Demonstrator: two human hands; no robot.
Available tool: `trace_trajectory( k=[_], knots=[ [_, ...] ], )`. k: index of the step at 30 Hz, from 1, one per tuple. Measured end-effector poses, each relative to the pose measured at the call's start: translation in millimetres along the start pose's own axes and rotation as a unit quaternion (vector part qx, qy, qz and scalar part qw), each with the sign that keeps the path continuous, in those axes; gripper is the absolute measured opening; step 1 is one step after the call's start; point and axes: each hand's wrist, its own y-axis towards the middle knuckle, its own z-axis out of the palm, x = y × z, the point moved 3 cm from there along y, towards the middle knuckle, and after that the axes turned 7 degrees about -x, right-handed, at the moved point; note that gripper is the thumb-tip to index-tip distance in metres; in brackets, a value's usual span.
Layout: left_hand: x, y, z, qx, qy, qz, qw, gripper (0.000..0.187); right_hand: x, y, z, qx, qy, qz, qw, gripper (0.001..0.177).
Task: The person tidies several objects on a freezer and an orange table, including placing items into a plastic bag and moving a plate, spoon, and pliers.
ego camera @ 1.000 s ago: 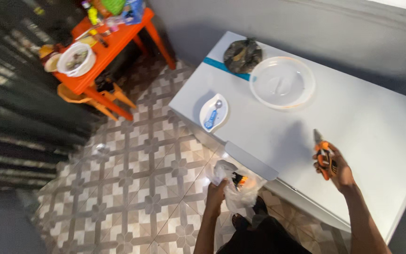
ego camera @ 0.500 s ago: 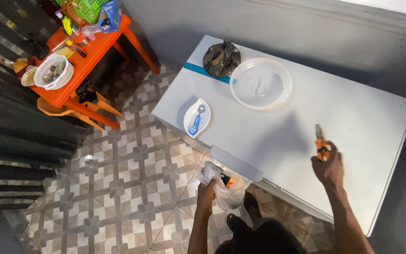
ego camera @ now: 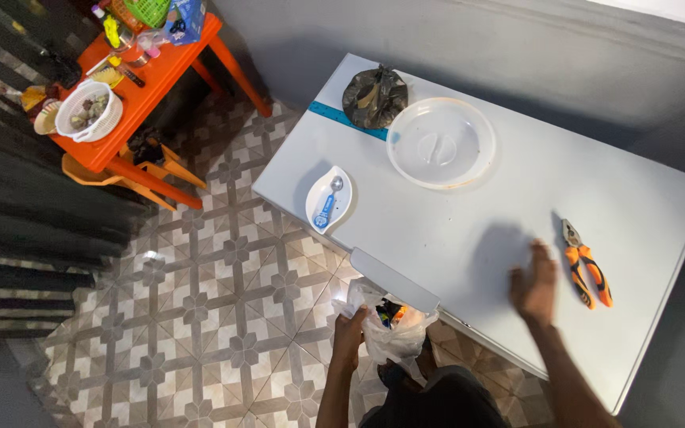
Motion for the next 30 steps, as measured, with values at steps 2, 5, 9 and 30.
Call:
trace_trajectory(
  k=[2, 5, 9, 30],
  knots=[
    [-2.0, 0.0, -1.5, -0.002, -0.002, 0.013, 1.000, 0.026, 28.7, 8.6, 25.2, 0.041, -0.028, 0.039, 0.998, 0.065],
    [-5.6, 3.4, -5.0, 0.003, -0.023, 0.037, 0.999, 0.024, 67.6, 35.5, 58.6, 0.042, -0.016, 0.003, 0.999, 0.057],
    [-8.0, 1.2, -3.3, -0.036, 0.018, 0.030, 0.999, 0.024, 117.4, 55.9, 109.7, 0.129, 0.138, -0.039, 0.981, 0.051],
    [59.5, -38.1, 24.6, -0.068, 0.011, 0.009, 0.998, 0.036, 136.6, 118.5, 150.1, 0.401, 0.272, -0.288, 0.826, 0.053]
  ],
)
